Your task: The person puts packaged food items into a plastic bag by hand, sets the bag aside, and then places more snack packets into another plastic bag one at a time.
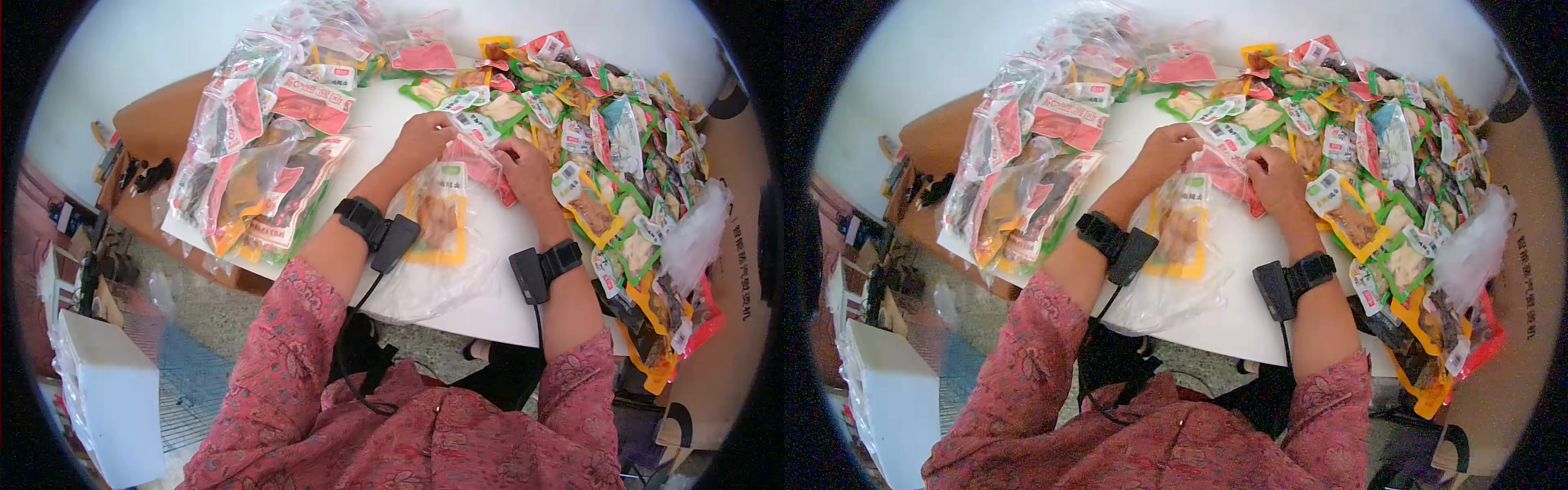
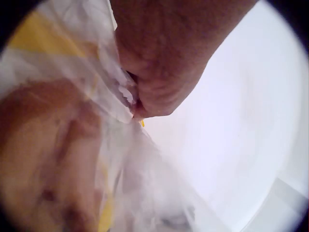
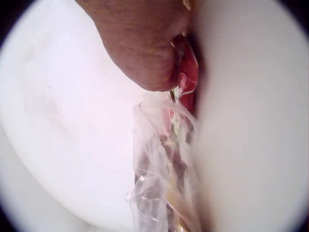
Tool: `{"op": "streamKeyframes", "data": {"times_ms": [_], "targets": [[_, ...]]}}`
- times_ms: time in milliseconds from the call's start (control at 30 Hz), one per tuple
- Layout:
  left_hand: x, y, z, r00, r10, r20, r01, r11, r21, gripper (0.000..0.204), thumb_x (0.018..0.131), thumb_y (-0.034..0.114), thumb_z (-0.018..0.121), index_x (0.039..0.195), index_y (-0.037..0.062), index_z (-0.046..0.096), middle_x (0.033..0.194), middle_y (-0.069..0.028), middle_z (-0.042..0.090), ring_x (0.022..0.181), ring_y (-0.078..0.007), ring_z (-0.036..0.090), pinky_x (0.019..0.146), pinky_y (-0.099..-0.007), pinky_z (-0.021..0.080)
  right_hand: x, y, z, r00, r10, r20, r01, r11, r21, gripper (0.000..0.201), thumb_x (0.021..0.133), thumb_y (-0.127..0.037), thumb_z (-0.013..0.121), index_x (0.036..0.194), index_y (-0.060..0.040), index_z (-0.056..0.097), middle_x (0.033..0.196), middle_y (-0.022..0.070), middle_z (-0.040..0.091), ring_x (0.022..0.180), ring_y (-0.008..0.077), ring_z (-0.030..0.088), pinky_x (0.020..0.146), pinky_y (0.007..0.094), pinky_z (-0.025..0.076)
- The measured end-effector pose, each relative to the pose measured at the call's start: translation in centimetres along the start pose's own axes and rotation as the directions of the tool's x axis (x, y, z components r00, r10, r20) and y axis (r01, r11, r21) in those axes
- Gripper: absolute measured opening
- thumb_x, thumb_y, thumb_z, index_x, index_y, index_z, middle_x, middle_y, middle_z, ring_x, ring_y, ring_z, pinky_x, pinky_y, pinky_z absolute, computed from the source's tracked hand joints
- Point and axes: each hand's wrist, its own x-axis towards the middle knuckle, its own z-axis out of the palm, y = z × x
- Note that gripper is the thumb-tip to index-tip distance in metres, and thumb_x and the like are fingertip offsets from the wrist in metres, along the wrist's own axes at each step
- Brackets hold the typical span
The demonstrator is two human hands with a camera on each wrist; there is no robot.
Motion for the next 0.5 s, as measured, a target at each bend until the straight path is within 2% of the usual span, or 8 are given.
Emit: {"op": "streamKeyframes", "data": {"times_ms": [133, 233, 300, 333, 367, 400, 467, 500], "targets": [[0.0, 0.1, -0.4, 0.998, 0.0, 0.067, 0.006, 0.997, -0.082, 0.012, 0.075, 0.013, 0.057, 0.07, 0.0017, 0.058, 0.054, -0.0032, 0.052, 0.043, -0.0102, 0.049, 0.042, -0.0256, 0.038, -0.2, 0.1, 0.3, 0.999, 0.01, -0.053, -0.008, 0.999, 0.046, 0.016, 0.075, -0.017, 0.056, 0.084, -0.0043, 0.059, 0.083, 0.0121, 0.059, 0.079, 0.0271, 0.057, 0.069, 0.0351, 0.044], [-0.5, 0.3, -0.2, 0.987, -0.07, 0.145, 0.077, 0.996, -0.04, 0.016, 0.076, 0.017, 0.056, 0.072, 0.0022, 0.058, 0.054, -0.0046, 0.053, 0.042, -0.0111, 0.047, 0.044, -0.0267, 0.039, -0.1, 0.3, 0.2, 0.996, 0.027, -0.091, -0.02, 0.997, 0.076, 0.017, 0.074, -0.016, 0.056, 0.086, -0.0042, 0.059, 0.083, 0.0129, 0.059, 0.079, 0.0266, 0.057, 0.069, 0.0348, 0.044], [-0.5, 0.0, 0.4, 0.999, -0.012, 0.039, 0.01, 0.998, 0.055, 0.022, 0.078, 0.024, 0.053, 0.075, 0.0032, 0.059, 0.058, -0.0078, 0.055, 0.049, -0.0156, 0.051, 0.051, -0.0294, 0.042, 0.0, 0.5, 0.3, 0.994, 0.022, -0.108, -0.012, 0.996, 0.09, 0.017, 0.074, -0.015, 0.056, 0.087, -0.0042, 0.059, 0.084, 0.0135, 0.059, 0.079, 0.0266, 0.057, 0.069, 0.0349, 0.044], [-0.4, -0.2, 0.5, 1.0, -0.01, 0.03, 0.008, 0.999, 0.043, 0.022, 0.078, 0.024, 0.053, 0.075, 0.0032, 0.059, 0.058, -0.0078, 0.055, 0.049, -0.0156, 0.051, 0.051, -0.0294, 0.042, 0.0, 0.8, 0.4, 0.984, 0.064, -0.165, -0.056, 0.997, 0.053, 0.019, 0.073, -0.014, 0.056, 0.089, -0.0043, 0.059, 0.084, 0.014, 0.059, 0.078, 0.0266, 0.057, 0.069, 0.0344, 0.044], [-0.2, -0.5, 0.5, 1.0, 0.003, -0.004, -0.003, 0.998, 0.059, 0.023, 0.078, 0.026, 0.051, 0.077, 0.0038, 0.059, 0.062, -0.0095, 0.056, 0.056, -0.0192, 0.053, 0.056, -0.0309, 0.043, 0.1, 1.0, 0.5, 0.969, 0.104, -0.223, -0.101, 0.995, 0.021, 0.02, 0.073, -0.013, 0.056, 0.091, -0.0045, 0.058, 0.085, 0.0146, 0.059, 0.078, 0.0265, 0.057, 0.069, 0.0339, 0.045], [-0.1, -0.7, 0.5, 0.999, 0.015, -0.036, -0.012, 0.997, 0.077, 0.025, 0.079, 0.027, 0.048, 0.078, 0.0044, 0.059, 0.067, -0.0112, 0.058, 0.062, -0.0227, 0.056, 0.062, -0.0325, 0.044, 0.1, 1.3, 0.5, 0.972, 0.097, -0.216, -0.097, 0.995, 0.013, 0.02, 0.073, -0.013, 0.056, 0.091, -0.0045, 0.058, 0.085, 0.0146, 0.059, 0.078, 0.0265, 0.057, 0.069, 0.0339, 0.045], [0.1, -1.2, 0.5, 0.995, 0.047, -0.086, -0.045, 0.998, 0.033, 0.024, 0.079, 0.026, 0.048, 0.079, 0.0054, 0.059, 0.071, -0.0119, 0.059, 0.068, -0.0252, 0.056, 0.065, -0.0334, 0.044, 0.2, 1.2, 0.3, 0.971, -0.083, -0.222, 0.031, 0.973, -0.228, 0.025, 0.072, -0.012, 0.056, 0.096, -0.0059, 0.058, 0.086, 0.0147, 0.059, 0.075, 0.0255, 0.058, 0.069, 0.0329, 0.045], [0.1, -1.5, 0.5, 0.988, 0.079, -0.132, -0.08, 0.997, 0.0, 0.023, 0.078, 0.026, 0.047, 0.08, 0.0065, 0.06, 0.075, -0.0125, 0.059, 0.074, -0.0276, 0.057, 0.068, -0.0343, 0.044, 0.2, 1.2, 0.3, 0.972, -0.086, -0.217, 0.035, 0.972, -0.23, 0.025, 0.072, -0.012, 0.056, 0.096, -0.0059, 0.058, 0.086, 0.0147, 0.059, 0.075, 0.0255, 0.058, 0.069, 0.0329, 0.045]]}}
